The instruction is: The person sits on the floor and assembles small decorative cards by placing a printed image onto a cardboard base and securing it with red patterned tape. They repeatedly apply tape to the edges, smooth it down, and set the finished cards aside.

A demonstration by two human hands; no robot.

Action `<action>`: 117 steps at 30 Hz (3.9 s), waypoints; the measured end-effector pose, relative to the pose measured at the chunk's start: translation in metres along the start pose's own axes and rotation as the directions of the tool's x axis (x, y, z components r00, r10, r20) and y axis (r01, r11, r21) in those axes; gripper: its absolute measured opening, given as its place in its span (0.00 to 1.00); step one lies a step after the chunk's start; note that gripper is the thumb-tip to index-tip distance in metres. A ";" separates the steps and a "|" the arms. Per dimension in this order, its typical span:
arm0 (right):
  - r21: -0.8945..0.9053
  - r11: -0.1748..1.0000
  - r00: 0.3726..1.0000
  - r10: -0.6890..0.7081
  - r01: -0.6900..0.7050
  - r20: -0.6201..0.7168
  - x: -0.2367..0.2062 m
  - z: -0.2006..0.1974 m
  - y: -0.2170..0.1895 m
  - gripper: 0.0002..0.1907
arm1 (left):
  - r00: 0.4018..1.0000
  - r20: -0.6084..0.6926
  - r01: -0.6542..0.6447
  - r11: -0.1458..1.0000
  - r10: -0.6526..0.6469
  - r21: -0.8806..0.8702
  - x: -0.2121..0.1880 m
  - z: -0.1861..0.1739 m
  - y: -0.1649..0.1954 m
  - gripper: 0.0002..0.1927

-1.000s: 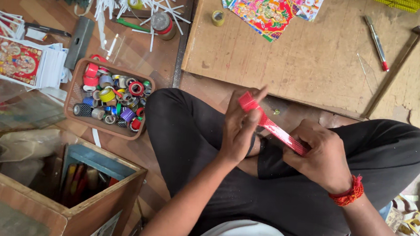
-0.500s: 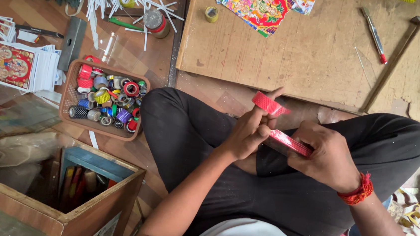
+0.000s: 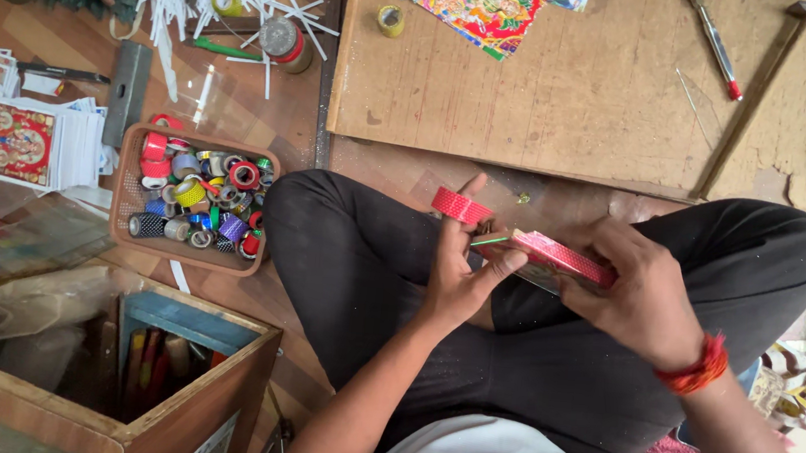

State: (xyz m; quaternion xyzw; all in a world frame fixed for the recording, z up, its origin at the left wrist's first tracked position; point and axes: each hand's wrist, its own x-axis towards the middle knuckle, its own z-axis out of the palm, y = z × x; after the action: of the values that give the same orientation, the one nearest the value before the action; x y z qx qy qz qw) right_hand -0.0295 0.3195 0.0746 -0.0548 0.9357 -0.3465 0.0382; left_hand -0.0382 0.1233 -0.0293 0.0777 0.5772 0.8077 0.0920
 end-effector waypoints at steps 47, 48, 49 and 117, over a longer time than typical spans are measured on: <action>0.961 0.277 0.977 0.204 0.004 -0.063 -0.051 -0.020 0.015 0.12 | 0.975 -0.039 0.160 0.813 -0.218 -0.561 0.007 0.004 0.011 0.52; 0.896 0.445 0.950 0.282 -0.004 -0.135 -0.055 -0.022 0.009 0.16 | 0.973 -0.038 0.169 0.807 -0.230 -0.565 0.006 0.005 0.012 0.52; 0.766 0.633 0.934 0.197 0.111 -0.298 -0.055 -0.022 0.005 0.13 | 0.970 -0.037 0.176 0.802 -0.240 -0.571 0.006 0.005 0.012 0.52; 0.972 0.226 0.997 0.069 -0.059 0.044 0.038 0.071 0.006 0.12 | 0.994 0.089 0.071 0.997 -0.069 -0.018 0.018 -0.045 0.041 0.33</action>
State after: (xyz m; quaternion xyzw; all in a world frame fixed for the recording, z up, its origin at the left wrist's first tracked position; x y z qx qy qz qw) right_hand -0.0596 0.2735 0.0151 0.0205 0.5199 -0.8508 0.0743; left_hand -0.0689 0.0731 -0.0046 0.0921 0.5663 0.8058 0.1466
